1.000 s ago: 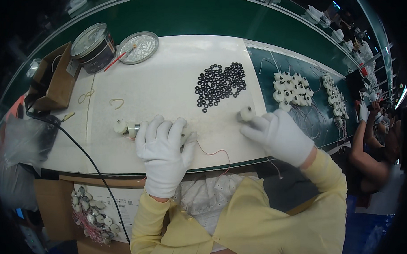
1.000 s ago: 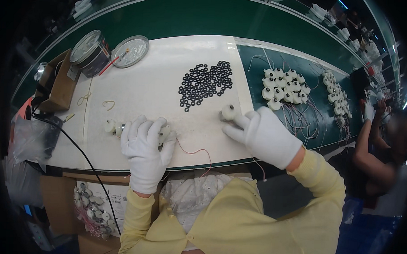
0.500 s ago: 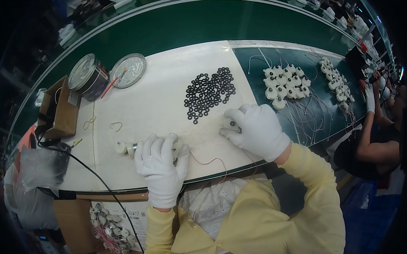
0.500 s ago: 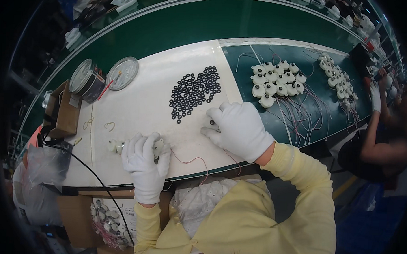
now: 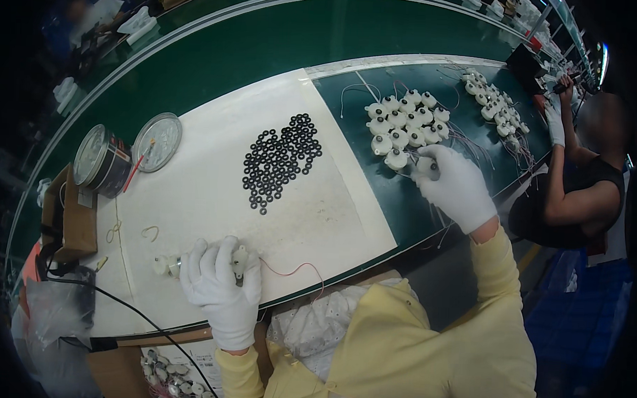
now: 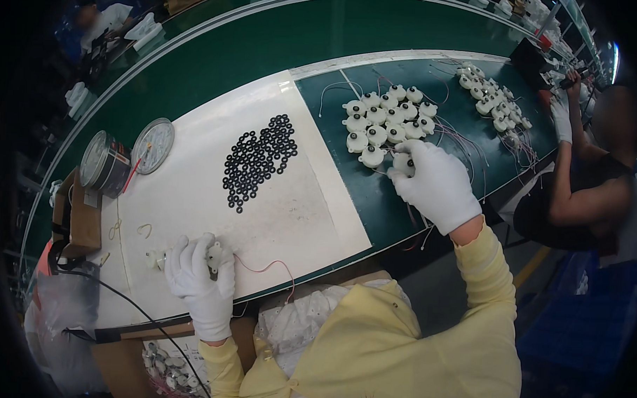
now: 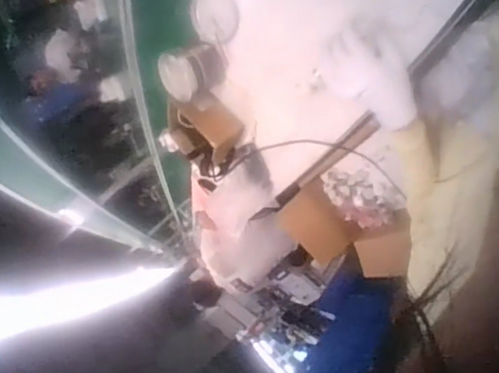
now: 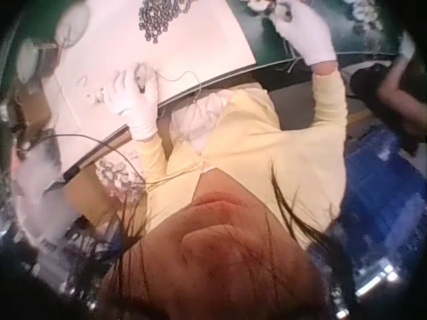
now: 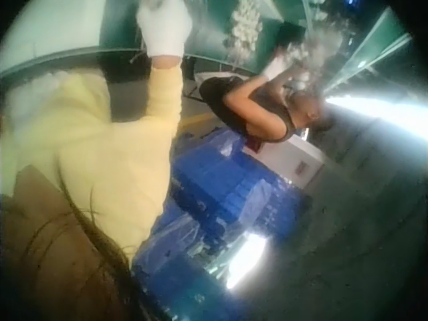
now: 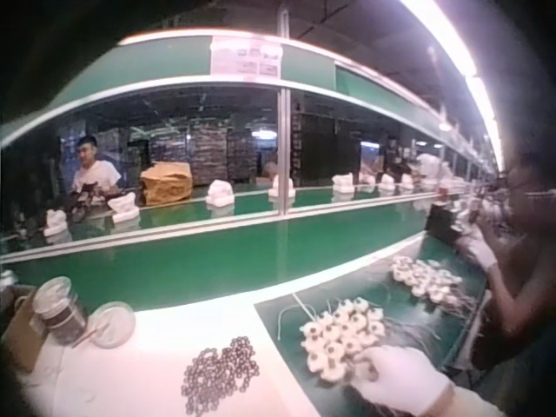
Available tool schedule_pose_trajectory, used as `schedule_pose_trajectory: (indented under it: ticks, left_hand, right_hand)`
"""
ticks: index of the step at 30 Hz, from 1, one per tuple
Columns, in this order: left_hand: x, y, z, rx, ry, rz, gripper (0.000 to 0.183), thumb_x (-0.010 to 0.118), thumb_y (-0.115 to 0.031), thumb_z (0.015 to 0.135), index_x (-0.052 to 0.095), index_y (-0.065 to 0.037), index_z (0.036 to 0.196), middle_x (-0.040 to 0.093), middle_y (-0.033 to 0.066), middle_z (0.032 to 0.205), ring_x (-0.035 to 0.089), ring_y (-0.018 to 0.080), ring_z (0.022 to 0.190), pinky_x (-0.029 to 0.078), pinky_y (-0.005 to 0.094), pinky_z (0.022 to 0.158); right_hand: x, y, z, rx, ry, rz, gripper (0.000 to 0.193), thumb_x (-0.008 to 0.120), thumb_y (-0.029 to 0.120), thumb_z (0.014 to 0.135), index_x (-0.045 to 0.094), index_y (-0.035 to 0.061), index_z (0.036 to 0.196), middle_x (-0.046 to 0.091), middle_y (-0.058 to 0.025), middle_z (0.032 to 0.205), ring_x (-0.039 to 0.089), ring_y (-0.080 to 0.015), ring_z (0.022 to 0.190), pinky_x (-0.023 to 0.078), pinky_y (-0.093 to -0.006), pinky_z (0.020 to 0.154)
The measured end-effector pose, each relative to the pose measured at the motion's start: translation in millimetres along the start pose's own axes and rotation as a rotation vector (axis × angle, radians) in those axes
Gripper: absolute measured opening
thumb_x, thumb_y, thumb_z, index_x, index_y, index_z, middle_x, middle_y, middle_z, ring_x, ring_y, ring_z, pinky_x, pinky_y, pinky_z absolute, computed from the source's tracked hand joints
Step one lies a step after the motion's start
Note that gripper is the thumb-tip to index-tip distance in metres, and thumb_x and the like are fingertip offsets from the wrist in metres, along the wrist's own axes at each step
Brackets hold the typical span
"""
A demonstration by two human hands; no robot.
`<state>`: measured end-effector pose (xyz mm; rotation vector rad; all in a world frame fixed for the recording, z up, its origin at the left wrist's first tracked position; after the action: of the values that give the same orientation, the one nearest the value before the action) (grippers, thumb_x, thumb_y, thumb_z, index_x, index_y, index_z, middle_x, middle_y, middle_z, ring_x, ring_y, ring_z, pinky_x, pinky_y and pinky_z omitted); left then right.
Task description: The person assembles small white cylindrical electronic components by hand. They pick up a component, attach a small black washer, and place the finished unit on the table. The person repeats this process continuously, organizing the completed items into a cluster.
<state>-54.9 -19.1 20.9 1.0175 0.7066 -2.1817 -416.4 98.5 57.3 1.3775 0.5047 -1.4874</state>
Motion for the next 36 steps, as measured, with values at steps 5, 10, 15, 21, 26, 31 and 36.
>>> schedule_pose_trajectory:
  ticks: [5, 10, 15, 21, 26, 31, 36]
  left_hand:
    - [1, 2, -1, 0.048, -0.048, 0.035, 0.045, 0.086, -0.024, 0.079, 0.068, -0.015, 0.120, 0.070, 0.0055, 0.109, 0.063, 0.0373, 0.114, 0.042, 0.0550, 0.107]
    - [-3, 1, -4, 0.066, -0.060, 0.010, 0.044, 0.085, -0.023, 0.080, 0.071, -0.015, 0.121, 0.069, 0.0054, 0.109, 0.061, 0.0387, 0.121, 0.041, 0.0555, 0.111]
    - [-11, -6, -8, 0.112, -0.042, 0.011, 0.046, 0.085, -0.025, 0.082, 0.069, -0.015, 0.123, 0.067, 0.0031, 0.107, 0.058, 0.0382, 0.126, 0.039, 0.0563, 0.114]
    - [-45, -39, -7, 0.217, -0.083, -0.068, 0.039, 0.085, -0.039, 0.081, 0.070, -0.021, 0.113, 0.065, -0.0001, 0.108, 0.059, 0.0341, 0.116, 0.041, 0.0570, 0.109]
    - [-60, -100, 15, 0.472, -0.124, -0.254, 0.026, 0.079, -0.034, 0.080, 0.072, -0.026, 0.104, 0.064, -0.0040, 0.112, 0.060, 0.0277, 0.111, 0.047, 0.0470, 0.096]
    - [-45, -87, 46, 0.190, -0.273, -0.247, 0.034, 0.078, -0.034, 0.079, 0.075, -0.026, 0.112, 0.066, 0.0014, 0.119, 0.058, 0.0311, 0.117, 0.050, 0.0441, 0.094]
    - [-61, 36, 18, -0.189, -0.276, 0.218, 0.038, 0.083, -0.031, 0.081, 0.075, -0.016, 0.116, 0.069, 0.0101, 0.114, 0.060, 0.0372, 0.119, 0.052, 0.0484, 0.098]
  right_hand:
    - [3, -1, 1, 0.021, 0.012, 0.039, 0.036, 0.077, 0.020, 0.087, 0.070, 0.0063, 0.120, 0.075, -0.0159, 0.104, 0.073, -0.0363, 0.090, 0.058, -0.0466, 0.080]
    - [14, -14, 5, 0.097, 0.028, 0.056, 0.032, 0.079, 0.021, 0.086, 0.072, 0.0071, 0.114, 0.075, -0.0151, 0.101, 0.074, -0.0360, 0.089, 0.057, -0.0460, 0.078]
    - [18, -16, 7, 0.131, -0.003, 0.047, 0.029, 0.083, 0.022, 0.088, 0.075, 0.0047, 0.110, 0.075, -0.0145, 0.096, 0.073, -0.0263, 0.079, 0.057, -0.0369, 0.075]
    - [-38, 16, -9, -0.186, -0.350, 0.341, 0.024, 0.077, 0.026, 0.093, 0.073, 0.0061, 0.106, 0.074, -0.0158, 0.098, 0.073, -0.0299, 0.083, 0.056, -0.0391, 0.072]
    - [4, 81, -45, -0.391, -0.039, 1.258, 0.082, 0.029, 0.079, 0.104, 0.069, 0.0068, 0.108, 0.073, -0.0126, 0.101, 0.064, -0.0221, 0.082, 0.050, -0.0337, 0.074]
    - [88, 108, -80, 0.309, 0.642, 1.889, 0.080, 0.037, 0.078, 0.104, 0.062, 0.0024, 0.095, 0.062, -0.0052, 0.075, 0.045, -0.0064, 0.049, 0.030, -0.0192, 0.043]
    - [61, 89, -42, 0.320, 0.332, 1.315, 0.059, 0.052, 0.052, 0.111, 0.067, 0.0011, 0.084, 0.055, 0.0009, 0.060, 0.042, -0.0071, 0.043, 0.032, -0.0262, 0.039]
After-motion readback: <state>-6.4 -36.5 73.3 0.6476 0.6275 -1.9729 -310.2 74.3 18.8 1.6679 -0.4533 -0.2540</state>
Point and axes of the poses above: each hand's wrist, its own z-axis towards the middle knuckle, its own x-axis out of the palm, y = z × x, the point moved 4 cm from there along z, towards the middle knuckle
